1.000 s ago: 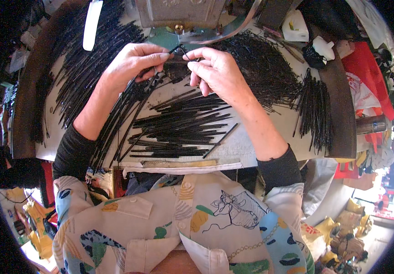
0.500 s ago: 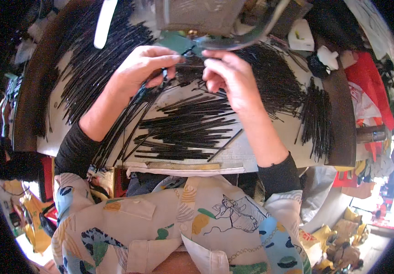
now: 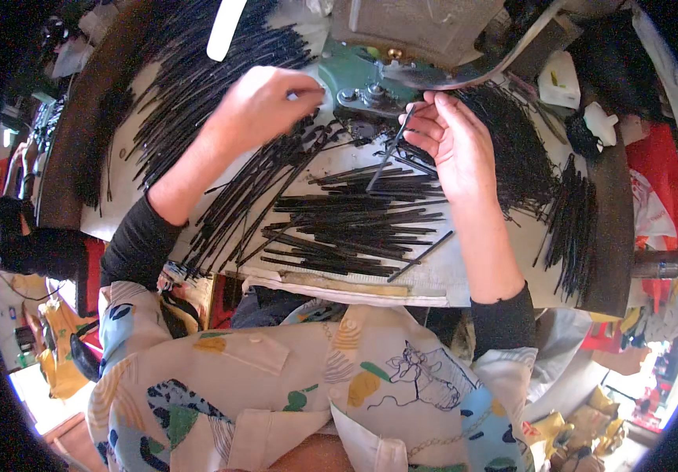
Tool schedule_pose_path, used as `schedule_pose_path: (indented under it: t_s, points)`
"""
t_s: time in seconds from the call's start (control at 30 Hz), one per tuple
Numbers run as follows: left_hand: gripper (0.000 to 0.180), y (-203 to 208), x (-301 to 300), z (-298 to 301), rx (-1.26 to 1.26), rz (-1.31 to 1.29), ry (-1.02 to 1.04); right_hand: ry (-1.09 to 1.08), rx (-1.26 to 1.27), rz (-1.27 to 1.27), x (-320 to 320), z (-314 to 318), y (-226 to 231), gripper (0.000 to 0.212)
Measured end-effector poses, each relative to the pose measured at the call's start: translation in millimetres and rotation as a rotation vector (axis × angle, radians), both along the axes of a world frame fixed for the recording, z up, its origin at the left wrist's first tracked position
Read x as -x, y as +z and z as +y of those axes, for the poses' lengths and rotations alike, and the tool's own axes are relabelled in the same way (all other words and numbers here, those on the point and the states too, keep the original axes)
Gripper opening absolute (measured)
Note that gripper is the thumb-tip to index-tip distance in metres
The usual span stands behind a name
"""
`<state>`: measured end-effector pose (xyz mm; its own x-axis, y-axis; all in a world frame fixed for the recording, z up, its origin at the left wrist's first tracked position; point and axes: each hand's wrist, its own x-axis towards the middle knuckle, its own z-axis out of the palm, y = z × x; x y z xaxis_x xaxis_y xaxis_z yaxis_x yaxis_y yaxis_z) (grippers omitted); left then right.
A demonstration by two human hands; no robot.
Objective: The person assembles black plastic components by hand at a workstation, using a manual press machine to join the parts.
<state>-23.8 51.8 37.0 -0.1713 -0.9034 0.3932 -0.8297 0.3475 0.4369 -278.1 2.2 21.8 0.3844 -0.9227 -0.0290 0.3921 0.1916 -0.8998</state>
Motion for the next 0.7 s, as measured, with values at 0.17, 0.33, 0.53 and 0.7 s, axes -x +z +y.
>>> schedule_pose_path:
  t_s: [0.17,0.33,0.53,0.7]
  points:
    - [0.022,-16.8,-35.6,-9.0,-0.093,-0.237,0.208,-0.009,-0.038,0.001,-3.3,2.7,2.1,0.023]
    - [0.019,-8.3,-26.7,-7.8,-0.044,-0.263,0.172,0.021,-0.043,0.106,-4.2,7.8,7.0,0.025]
    - [0.022,-2.0,-14.3,-7.9,-0.081,0.109,0.005,0.324,-0.014,0.317,-15.0,17.6,21.9,0.025]
    - [0.032,-0.2,6.0,-11.1,-0.329,0.439,-0.15,0.494,0.163,0.546,-27.4,25.1,27.3,0.028]
